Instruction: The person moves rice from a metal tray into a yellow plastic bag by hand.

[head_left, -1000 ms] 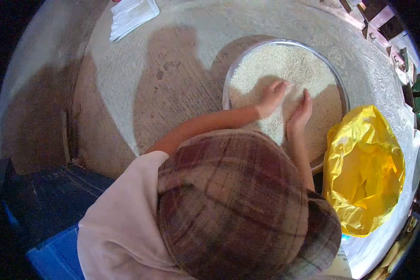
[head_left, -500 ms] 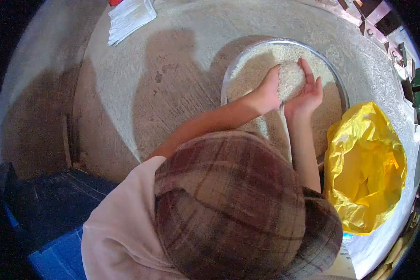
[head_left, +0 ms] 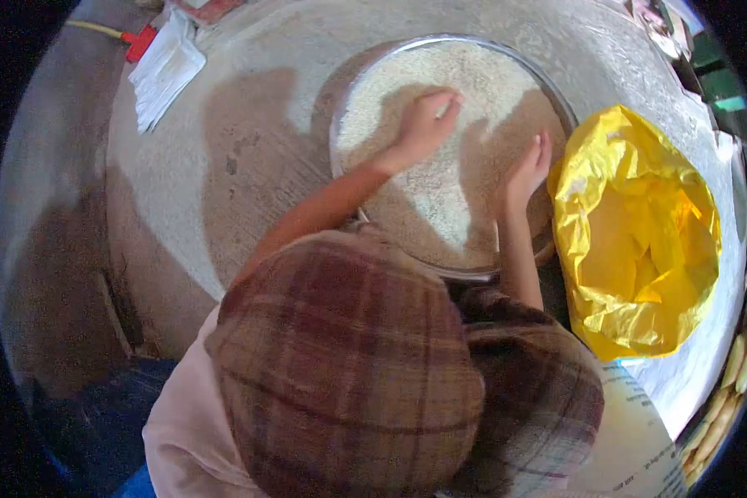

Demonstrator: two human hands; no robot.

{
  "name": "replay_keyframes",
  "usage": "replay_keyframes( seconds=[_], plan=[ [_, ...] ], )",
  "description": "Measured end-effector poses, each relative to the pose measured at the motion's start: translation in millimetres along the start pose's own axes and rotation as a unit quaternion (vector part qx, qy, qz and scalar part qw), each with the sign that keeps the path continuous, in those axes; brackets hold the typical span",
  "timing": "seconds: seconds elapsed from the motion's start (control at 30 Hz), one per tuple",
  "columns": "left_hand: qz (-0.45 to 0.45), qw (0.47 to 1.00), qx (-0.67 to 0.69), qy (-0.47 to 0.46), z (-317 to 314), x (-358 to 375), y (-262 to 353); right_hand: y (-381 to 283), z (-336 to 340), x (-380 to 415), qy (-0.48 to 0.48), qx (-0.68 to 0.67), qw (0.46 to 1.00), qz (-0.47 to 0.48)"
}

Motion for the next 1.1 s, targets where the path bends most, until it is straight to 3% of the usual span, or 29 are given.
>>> replay_keyframes(
  seconds=[0.03,0.1,0.13,0.17,0.23,0.3,0.33,0.37,0.43,0.47,0.53,0.63,0.8,0.9,0.97,1.03,1.07,1.1],
  plan=[
    [-0.001,1.000,0.006,-0.007,2,-5,-9,17,2,0,0.008,0.005,1.000,-0.001],
    [-0.168,0.981,-0.098,0.006,4,-11,-5,49,5,-2,0.020,0.139,0.990,0.003],
    [-0.171,0.981,-0.094,0.003,4,-9,-6,34,0,1,0.005,0.260,0.960,0.106],
    [-0.141,0.984,-0.110,-0.021,1,-7,-11,36,-2,4,0.009,0.261,0.959,0.106],
    [-0.111,0.985,-0.124,-0.047,-11,5,-19,64,-22,13,-0.073,0.047,0.995,-0.056],
    [0.069,0.994,0.079,-0.038,-26,18,-47,57,-26,23,-0.062,-0.018,0.992,-0.105],
    [0.122,0.985,0.115,-0.053,-28,21,-43,51,-29,27,-0.052,-0.083,0.984,-0.149],
    [0.119,0.985,0.116,-0.054,-32,22,-41,43,-31,30,-0.043,-0.149,0.969,-0.192],
    [0.298,0.875,0.378,-0.055,-54,33,-56,29,-39,36,-0.028,-0.278,0.921,-0.269],
    [0.294,0.875,0.379,-0.057,-58,32,-49,28,-43,40,-0.021,-0.342,0.888,-0.305],
    [0.459,0.623,0.630,-0.069,-91,51,-32,28,-47,45,-0.015,-0.371,0.868,-0.330],
    [0.482,0.599,0.636,-0.069,-101,46,-12,31,-49,39,0.013,-0.398,0.847,-0.354],
    [0.449,0.613,0.645,-0.084,-99,0,53,-50,-38,0,-0.013,-0.429,0.861,-0.273],
    [0.395,0.649,0.639,-0.123,-127,-28,84,-92,-8,-23,0.029,-0.412,0.881,-0.232],
    [0.423,0.669,0.591,-0.155,-155,-31,118,-117,26,-32,0.057,-0.366,0.909,-0.191],
    [0.299,0.766,0.503,-0.267,-177,-36,158,-113,72,-53,0.074,-0.331,0.933,-0.120],
    [0.129,0.859,0.370,-0.331,-166,-42,183,-112,95,-54,0.094,-0.314,0.939,-0.104],
    [-0.049,0.900,0.214,-0.377,-160,-40,206,-113,113,-54,0.140,-0.312,0.934,-0.107]
  ],
)
Point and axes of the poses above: each hand's wrist, its own x-axis away from the middle knuckle, its own z-axis out of the back of the hand, y = z × x, the point moved 8 cm from there along -x, towards the middle knuckle, and after that the axes turned 5 degrees about x, right-handed, at the moved point
